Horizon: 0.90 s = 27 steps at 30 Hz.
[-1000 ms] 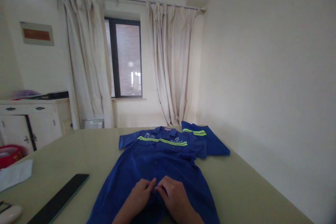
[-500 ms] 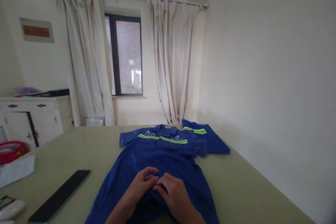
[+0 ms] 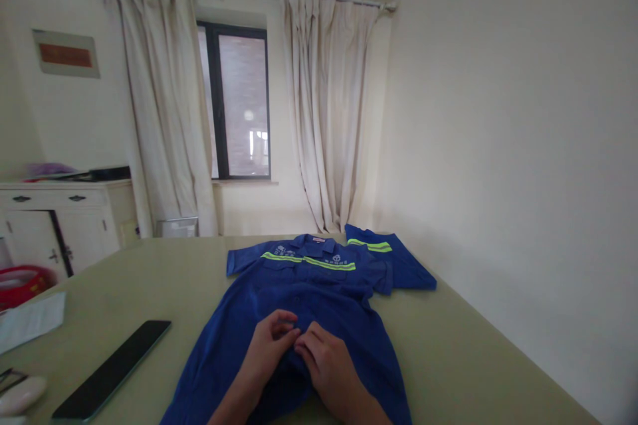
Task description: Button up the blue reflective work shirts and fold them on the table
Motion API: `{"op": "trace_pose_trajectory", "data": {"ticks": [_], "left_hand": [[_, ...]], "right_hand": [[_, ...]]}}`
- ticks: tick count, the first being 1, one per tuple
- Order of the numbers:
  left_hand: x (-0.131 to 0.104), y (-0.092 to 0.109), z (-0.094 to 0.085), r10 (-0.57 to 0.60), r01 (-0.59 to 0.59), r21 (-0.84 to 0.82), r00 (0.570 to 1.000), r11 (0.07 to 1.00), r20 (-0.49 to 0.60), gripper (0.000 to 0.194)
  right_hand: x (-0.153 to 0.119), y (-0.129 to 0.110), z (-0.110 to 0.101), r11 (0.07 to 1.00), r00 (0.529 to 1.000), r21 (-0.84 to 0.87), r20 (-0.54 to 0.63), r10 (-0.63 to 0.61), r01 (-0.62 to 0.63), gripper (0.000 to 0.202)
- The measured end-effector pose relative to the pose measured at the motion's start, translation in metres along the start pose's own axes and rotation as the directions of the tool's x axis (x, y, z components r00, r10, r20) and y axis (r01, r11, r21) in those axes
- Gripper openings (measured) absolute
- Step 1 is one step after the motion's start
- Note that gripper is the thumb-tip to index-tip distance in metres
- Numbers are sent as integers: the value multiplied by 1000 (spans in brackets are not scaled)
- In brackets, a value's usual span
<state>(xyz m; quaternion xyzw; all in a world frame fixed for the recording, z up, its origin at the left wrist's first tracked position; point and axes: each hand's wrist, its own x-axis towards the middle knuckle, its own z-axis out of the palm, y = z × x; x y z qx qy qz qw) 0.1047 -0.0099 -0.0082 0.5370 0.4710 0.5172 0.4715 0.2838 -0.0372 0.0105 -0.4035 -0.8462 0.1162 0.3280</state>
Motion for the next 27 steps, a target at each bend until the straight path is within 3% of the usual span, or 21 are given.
{"op": "trace_pose_trajectory", "data": {"ticks": [4,10,22,27], "left_hand": [[-5,4,11,113,-108,136,993,985,-33,21],[-16,13,18,148,-86,414,982,906,-120,16],[-27,27,22,154,-56,506,976,861,-152,16],[-34,32,35,181,-114,479,979,871,-97,16]], "right_hand": [[0,7,3,999,998,35,45,40,-41,15],[-1,5,3,992,993,56,20,116,-117,15],[-1,6,8,981,992,-149,-11,124,-124,11],[-1,16,14,951,988,-267,-55,147,-156,9]]}}
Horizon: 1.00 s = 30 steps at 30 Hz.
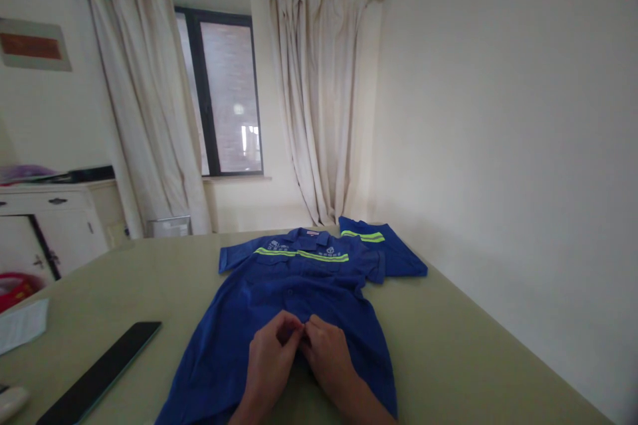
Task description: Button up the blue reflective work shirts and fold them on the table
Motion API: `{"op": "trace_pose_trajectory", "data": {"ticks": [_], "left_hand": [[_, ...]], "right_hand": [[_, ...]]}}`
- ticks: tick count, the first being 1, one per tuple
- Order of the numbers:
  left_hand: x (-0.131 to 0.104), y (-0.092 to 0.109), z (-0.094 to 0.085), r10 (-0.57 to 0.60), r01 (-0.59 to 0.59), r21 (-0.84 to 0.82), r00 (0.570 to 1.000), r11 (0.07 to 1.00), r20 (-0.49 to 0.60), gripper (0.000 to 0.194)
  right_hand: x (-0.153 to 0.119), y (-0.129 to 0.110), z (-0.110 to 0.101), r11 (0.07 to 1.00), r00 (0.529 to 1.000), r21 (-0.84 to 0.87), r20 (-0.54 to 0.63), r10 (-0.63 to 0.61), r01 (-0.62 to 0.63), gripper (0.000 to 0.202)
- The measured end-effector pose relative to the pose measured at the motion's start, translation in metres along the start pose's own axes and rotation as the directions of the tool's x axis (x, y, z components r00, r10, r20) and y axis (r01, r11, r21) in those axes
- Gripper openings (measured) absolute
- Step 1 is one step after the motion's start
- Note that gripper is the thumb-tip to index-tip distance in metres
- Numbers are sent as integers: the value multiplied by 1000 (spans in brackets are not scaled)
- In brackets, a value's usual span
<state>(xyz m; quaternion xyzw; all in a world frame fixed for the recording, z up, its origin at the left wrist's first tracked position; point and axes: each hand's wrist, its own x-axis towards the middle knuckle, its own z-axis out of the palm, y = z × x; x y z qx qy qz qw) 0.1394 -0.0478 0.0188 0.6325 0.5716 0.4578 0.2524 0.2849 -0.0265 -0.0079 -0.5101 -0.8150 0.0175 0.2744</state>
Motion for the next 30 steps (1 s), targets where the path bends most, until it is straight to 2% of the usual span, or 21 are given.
{"op": "trace_pose_trajectory", "data": {"ticks": [3,5,8,10,14,17,22,26,30], "left_hand": [[4,2,1,13,-14,-89,1000,996,-4,17],[11,-2,-3,-5,1,-245,1000,969,-19,25],[20,-13,-11,-146,135,-469,989,872,14,51],[23,-20,-15,-243,244,-544,967,803,75,64],[22,-25,-16,-301,311,-588,946,746,118,64],[21,-24,-16,-270,294,-561,954,773,128,60],[25,-29,-12,-171,203,-528,979,825,109,56],[25,-30,-9,-68,83,-449,996,890,50,47],[20,-24,-8,52,-28,-337,997,941,61,37]], "right_hand": [[1,3,0,999,997,11,-60,-44,45,9],[0,1,-3,996,990,40,-112,-80,85,7],[-2,-5,-6,986,972,80,-194,-131,149,2],[-3,-8,-6,979,957,95,-245,-154,181,3],[-3,-9,-5,974,938,105,-305,-162,203,5],[-2,-9,-6,971,931,117,-328,-160,208,7],[-3,-8,-7,966,922,129,-348,-169,226,15],[-4,-6,-8,970,928,72,-315,-197,230,19],[-3,-5,-11,981,951,56,-260,-167,188,21]]}}
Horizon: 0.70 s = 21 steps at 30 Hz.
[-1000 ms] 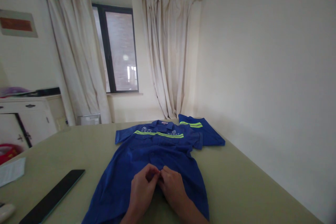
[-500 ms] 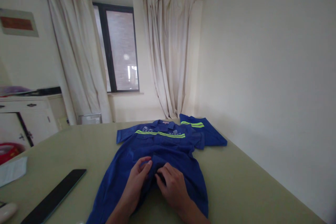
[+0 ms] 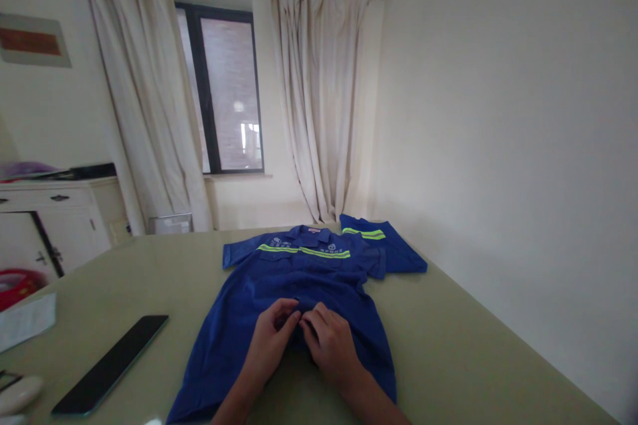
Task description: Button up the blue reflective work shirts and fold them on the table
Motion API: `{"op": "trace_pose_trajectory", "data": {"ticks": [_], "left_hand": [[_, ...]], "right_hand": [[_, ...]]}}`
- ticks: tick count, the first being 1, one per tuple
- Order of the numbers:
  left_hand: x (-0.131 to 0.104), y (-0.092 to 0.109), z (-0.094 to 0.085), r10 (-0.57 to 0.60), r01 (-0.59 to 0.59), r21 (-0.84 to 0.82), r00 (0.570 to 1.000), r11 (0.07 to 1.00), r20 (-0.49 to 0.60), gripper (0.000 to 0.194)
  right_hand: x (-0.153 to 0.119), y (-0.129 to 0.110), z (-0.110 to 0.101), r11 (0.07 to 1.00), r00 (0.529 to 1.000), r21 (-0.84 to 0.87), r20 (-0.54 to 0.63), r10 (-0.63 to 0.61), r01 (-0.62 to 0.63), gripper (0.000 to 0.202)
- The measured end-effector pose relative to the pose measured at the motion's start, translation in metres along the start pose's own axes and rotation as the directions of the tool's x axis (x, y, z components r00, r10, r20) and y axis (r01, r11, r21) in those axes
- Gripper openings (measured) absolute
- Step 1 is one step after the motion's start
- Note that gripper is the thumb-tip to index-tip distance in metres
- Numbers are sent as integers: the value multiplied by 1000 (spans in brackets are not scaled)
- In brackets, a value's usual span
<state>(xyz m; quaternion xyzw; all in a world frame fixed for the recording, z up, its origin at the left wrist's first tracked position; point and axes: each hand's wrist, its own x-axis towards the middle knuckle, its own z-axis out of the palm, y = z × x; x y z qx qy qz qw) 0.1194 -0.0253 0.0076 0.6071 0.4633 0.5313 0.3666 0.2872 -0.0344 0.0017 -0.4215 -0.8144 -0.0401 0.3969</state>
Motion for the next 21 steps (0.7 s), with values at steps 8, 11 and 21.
{"op": "trace_pose_trajectory", "data": {"ticks": [8,11,21], "left_hand": [[-4,-4,3,40,-42,91,999,995,25,30],[-5,-5,3,42,-46,105,998,993,37,28],[-5,-9,5,48,-50,100,999,994,16,27]], "right_hand": [[-1,2,0,988,992,102,58,112,-118,22],[-1,3,-1,987,989,92,81,125,-133,21],[-1,5,4,985,981,43,106,162,-167,19]]}}
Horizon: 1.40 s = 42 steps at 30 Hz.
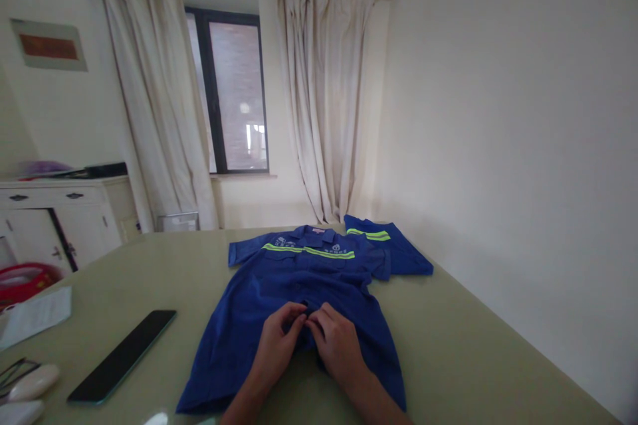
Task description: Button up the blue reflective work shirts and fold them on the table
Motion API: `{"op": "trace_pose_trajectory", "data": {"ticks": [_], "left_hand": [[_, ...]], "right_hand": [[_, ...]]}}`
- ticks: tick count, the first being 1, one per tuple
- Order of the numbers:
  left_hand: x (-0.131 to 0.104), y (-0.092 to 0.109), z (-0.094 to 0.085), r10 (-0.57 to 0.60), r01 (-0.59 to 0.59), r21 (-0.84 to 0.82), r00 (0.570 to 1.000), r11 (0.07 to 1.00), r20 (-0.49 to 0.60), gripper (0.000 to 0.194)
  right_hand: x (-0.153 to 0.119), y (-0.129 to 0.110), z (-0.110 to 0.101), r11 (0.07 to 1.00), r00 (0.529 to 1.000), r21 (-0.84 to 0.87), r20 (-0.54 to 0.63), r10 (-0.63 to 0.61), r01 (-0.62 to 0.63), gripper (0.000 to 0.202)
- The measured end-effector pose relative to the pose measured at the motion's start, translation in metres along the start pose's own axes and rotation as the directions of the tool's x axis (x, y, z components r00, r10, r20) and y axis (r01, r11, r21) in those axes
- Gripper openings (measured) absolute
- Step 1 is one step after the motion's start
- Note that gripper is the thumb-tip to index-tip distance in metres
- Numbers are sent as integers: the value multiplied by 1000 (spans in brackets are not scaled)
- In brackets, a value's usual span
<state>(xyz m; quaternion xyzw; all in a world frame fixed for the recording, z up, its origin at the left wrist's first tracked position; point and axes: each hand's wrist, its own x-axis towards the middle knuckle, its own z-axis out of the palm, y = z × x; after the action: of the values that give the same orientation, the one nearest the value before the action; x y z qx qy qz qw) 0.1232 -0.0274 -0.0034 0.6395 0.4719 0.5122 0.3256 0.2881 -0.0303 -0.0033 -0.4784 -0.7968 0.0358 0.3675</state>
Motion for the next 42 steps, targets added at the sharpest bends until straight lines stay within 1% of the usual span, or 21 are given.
{"op": "trace_pose_trajectory", "data": {"ticks": [6,12,17,20,22,24,26,28,30,32,37,42], "left_hand": [[-2,2,2,-18,18,19,1000,1000,-16,28],[-3,2,4,-25,23,-57,999,998,-25,32],[-2,0,4,-31,30,-68,999,997,-16,30],[1,-5,1,-43,46,-68,998,997,50,29],[3,-12,-2,-70,76,-78,994,994,81,33],[5,-19,-5,-107,111,-66,992,992,60,37],[7,-25,-7,-138,139,-30,990,990,38,38],[9,-29,-8,-161,162,-27,986,986,44,37],[10,-28,-8,-178,181,-62,983,981,53,39],[10,-24,-8,-190,193,-92,981,977,36,41],[8,-11,-6,-157,158,-74,987,985,13,32],[7,-7,-8,-147,148,-62,989,987,20,29]], "right_hand": [[0,-1,0,1000,1000,-9,10,16,-16,18],[0,-4,-3,1000,999,-17,23,22,-21,18],[0,-3,1,999,999,-34,32,35,-34,16],[2,-2,1,997,996,-33,43,76,-75,13],[3,-2,1,995,993,-12,53,102,-102,12],[4,-2,0,993,991,18,66,113,-115,11],[5,-2,-1,992,991,47,74,113,-117,10],[5,-3,-2,990,991,73,73,112,-118,11],[5,-4,-2,989,991,94,70,112,-118,11],[5,-4,-2,986,991,110,72,115,-122,12],[5,-2,0,979,990,153,67,124,-133,12],[3,1,2,971,990,195,59,132,-141,12]]}}
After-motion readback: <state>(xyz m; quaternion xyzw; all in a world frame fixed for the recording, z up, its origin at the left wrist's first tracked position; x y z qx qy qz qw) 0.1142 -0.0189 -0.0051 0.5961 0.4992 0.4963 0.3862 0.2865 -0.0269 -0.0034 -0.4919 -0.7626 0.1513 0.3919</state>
